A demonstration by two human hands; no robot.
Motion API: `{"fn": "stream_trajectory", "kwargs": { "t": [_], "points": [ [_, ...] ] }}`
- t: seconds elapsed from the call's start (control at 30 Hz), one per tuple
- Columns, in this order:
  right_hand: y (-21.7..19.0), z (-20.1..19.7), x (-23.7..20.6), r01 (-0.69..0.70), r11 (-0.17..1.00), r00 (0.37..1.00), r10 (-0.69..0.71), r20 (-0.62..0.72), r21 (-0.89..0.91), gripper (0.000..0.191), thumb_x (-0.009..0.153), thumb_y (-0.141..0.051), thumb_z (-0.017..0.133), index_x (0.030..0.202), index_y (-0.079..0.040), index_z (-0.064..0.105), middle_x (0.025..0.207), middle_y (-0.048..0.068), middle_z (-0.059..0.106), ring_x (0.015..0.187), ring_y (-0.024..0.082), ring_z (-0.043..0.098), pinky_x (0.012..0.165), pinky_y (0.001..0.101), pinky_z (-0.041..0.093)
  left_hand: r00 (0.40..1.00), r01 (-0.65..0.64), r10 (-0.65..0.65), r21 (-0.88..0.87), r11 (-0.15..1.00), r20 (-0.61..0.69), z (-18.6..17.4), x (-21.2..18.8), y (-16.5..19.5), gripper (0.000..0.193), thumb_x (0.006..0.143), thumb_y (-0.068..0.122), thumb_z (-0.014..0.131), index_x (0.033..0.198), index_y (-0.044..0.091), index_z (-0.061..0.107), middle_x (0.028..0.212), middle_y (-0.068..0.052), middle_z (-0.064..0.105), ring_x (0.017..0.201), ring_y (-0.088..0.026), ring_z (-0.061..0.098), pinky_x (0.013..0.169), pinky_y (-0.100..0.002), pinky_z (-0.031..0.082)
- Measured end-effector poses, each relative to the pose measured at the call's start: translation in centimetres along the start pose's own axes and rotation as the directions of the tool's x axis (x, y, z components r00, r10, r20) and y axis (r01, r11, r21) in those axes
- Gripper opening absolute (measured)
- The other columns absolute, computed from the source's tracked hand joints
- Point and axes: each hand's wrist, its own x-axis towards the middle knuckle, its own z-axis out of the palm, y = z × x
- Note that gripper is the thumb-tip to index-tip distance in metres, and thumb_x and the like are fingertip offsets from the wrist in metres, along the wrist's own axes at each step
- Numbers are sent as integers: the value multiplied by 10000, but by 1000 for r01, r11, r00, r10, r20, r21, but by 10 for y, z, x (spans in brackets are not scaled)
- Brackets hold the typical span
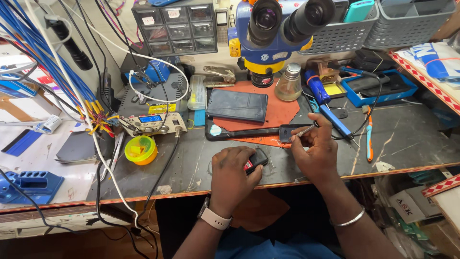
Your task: The person disassembles a feature phone, removes the battery and keypad, then reassembles it with a new keypad and battery. They test the phone by pressing buttons and use a screwdriver to secure the back cover.
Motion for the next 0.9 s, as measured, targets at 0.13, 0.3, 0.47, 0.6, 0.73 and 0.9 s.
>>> {"fn": "stream_trajectory", "kwargs": {
  "t": [0.13,0.3,0.47,0.6,0.73,0.9],
  "points": [
    [-4,-2,0,5,999,999,-6,36,41,615,908,63,681,1412,-28,341,945,120,734,788,126,728,686,258,590,999,31,-31,-6,1000,38,-1,0,1,392,727,293,818,1062,105,739,1078,-29,717,1057,-252,616,975,-435,406],
    [-4,-1,-1,29,997,999,-31,31,76,612,915,78,677,1414,-30,340,966,134,731,821,135,730,712,263,595,1000,20,-20,-9,1000,23,-2,0,2,388,739,293,811,1069,103,735,1082,-29,717,1064,-252,619,980,-431,408],
    [-3,-1,-2,17,986,998,-25,49,168,621,928,83,663,1432,-30,319,1017,149,722,891,146,732,778,272,609,998,39,-38,-24,999,53,-5,2,3,387,738,290,812,1069,104,736,1064,-36,728,1048,-259,622,978,-434,402],
    [-3,4,-2,27,965,995,-50,84,260,633,944,84,650,1460,-31,302,1047,161,716,909,151,719,807,282,607,991,68,-60,-64,996,123,-10,5,5,392,708,281,818,1056,115,748,1033,-27,745,1017,-248,632,967,-433,397],
    [-8,10,-6,22,947,990,-65,125,321,636,947,80,651,1468,-36,304,1042,159,730,909,152,727,815,289,612,985,47,-27,-109,993,171,-15,8,5,369,707,274,819,1038,125,755,1061,2,762,1027,-230,637,968,-426,394],
    [-11,14,-10,53,951,987,-97,132,305,635,946,69,658,1464,-41,308,1049,150,733,924,157,737,815,292,618,978,58,-35,-104,993,205,-15,9,5,366,706,279,823,1035,134,758,1050,9,761,1047,-227,631,970,-425,388]
  ]
}}
